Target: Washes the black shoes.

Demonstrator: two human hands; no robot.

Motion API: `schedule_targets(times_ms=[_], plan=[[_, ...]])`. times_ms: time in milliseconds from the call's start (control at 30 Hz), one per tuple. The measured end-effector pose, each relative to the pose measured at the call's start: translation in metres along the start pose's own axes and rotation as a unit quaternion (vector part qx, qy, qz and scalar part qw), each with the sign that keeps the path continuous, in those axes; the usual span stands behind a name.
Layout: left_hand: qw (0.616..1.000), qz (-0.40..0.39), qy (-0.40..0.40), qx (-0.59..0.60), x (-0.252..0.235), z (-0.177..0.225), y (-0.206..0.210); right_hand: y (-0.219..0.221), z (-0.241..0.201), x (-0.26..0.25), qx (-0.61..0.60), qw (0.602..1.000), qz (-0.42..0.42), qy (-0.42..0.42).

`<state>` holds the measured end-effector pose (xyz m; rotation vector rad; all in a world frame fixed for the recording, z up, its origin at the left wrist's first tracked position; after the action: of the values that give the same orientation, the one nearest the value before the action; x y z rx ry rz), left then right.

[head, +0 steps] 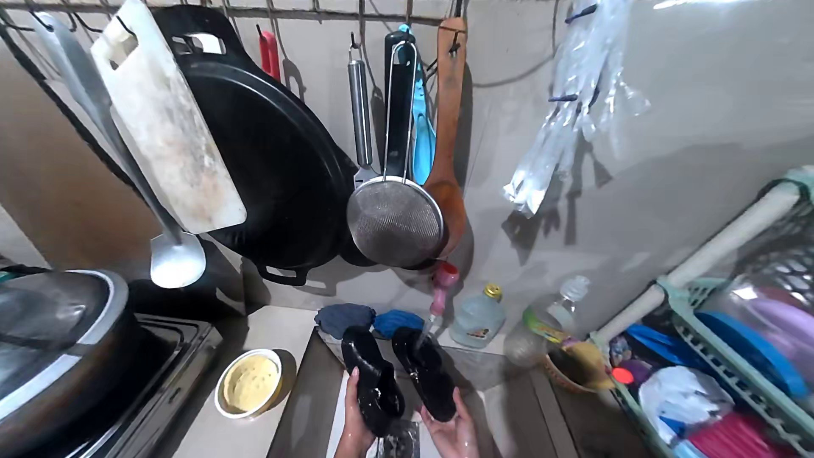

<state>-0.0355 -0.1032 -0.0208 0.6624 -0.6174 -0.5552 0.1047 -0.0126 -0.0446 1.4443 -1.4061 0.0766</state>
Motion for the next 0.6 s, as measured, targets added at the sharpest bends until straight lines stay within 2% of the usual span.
schedule_targets(times_ms=[200,300,367,433,500,567,600], plan=[[0.996,-0.048,-0.060,0.037,-0.003,-0.007,0.015,0.004,0.016,-0.003,-0.011,0.999,-0.048,0.020],[0.990,-0.098,-0.091,0.037,-0.001,-0.009,0.028,-0.001,0.015,-0.010,0.023,0.995,-0.094,0.031],[0.987,-0.123,-0.097,0.033,-0.002,-0.009,0.031,-0.006,0.007,-0.021,0.086,0.989,-0.119,0.017],[0.987,-0.134,-0.088,0.022,-0.005,-0.009,0.030,-0.003,-0.003,-0.027,0.221,0.967,-0.115,-0.053],[0.988,-0.133,-0.076,0.002,-0.007,-0.011,0.028,0.006,-0.013,-0.027,0.355,0.920,-0.095,-0.134],[0.990,-0.119,-0.069,0.007,-0.010,-0.013,0.026,0.014,-0.022,-0.028,0.433,0.870,-0.134,-0.195],[0.991,-0.113,-0.065,0.007,-0.012,-0.014,0.027,0.021,-0.025,-0.027,0.444,0.857,-0.161,-0.206]])
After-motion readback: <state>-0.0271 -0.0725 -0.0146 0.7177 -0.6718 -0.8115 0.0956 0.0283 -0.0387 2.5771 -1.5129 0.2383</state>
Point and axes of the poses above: each hand's wrist, its own x-axis away from the middle knuckle, its own y-axis out of the palm, z = x × y, the point moved 1 cm from there along -x, towards the middle knuckle, and after that the axes turned 4 degrees about z, right-handed, at the moved point
